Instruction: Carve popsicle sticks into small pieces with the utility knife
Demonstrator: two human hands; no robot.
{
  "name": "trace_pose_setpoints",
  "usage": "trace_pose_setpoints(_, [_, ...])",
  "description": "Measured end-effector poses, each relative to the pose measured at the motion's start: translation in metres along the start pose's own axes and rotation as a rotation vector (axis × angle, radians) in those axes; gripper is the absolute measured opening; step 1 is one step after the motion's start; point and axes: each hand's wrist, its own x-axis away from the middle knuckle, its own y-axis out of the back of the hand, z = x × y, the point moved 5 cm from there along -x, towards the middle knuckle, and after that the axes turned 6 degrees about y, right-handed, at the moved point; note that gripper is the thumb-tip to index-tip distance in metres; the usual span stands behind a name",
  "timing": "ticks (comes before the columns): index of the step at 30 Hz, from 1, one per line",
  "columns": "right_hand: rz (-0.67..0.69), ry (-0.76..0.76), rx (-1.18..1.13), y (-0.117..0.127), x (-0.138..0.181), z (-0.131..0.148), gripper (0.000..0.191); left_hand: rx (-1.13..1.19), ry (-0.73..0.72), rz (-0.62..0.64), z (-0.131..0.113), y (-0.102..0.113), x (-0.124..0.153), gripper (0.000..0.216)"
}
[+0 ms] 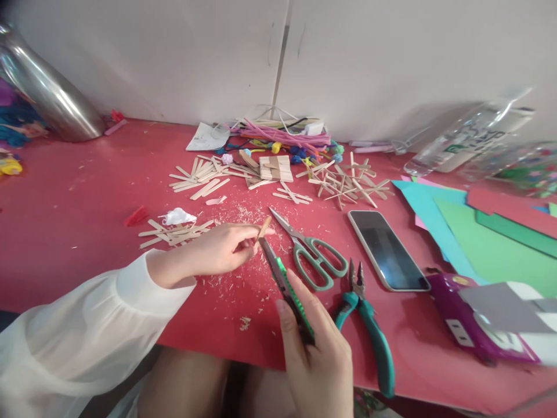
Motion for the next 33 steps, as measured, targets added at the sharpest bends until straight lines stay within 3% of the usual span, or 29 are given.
trace_pose_setpoints(3, [0.031, 0.049, -0.005, -0.003, -0.003, 0.0, 0.03, 0.009, 0.082, 0.036, -0.001, 0.004, 0.003, 0.017])
trace_pose_setpoints(8, [0.061, 0.274, 0.082, -0.01, -0.006, 0.004, 0.028, -0.085, 0.164, 0.069, -0.001, 0.013, 0.006, 0.02])
trace_pose_setpoints(15, [0.084, 0.356, 0.127, -0.011, -0.008, 0.004, 0.027, -0.067, 0.171, 0.112, 0.005, 0.013, 0.008, 0.024])
trace_pose_setpoints(19, [0.145, 0.323, 0.147, -0.006, -0.008, -0.002, 0.029, -0.087, 0.167, 0.171, 0.007, 0.012, 0.009, 0.02])
trace_pose_setpoints(22, [0.075, 0.301, 0.191, 0.006, -0.009, -0.008, 0.029, -0.097, 0.213, 0.131, 0.016, 0.016, 0.006, 0.016])
trace_pose_setpoints(25, [-0.012, 0.214, 0.199, 0.016, -0.01, -0.012, 0.031, 0.069, 0.257, 0.09, 0.026, 0.017, 0.002, 0.013])
trace_pose_setpoints(29, [-0.025, 0.148, 0.132, 0.014, -0.008, -0.004, 0.03, 0.33, 0.245, 0.13, 0.029, 0.007, 0.0, 0.005])
trace_pose_setpoints(33, [-0.023, 0.14, 0.049, 0.008, -0.006, 0.005, 0.028, 0.412, 0.202, 0.144, 0.023, 0.0, 0.003, 0.003])
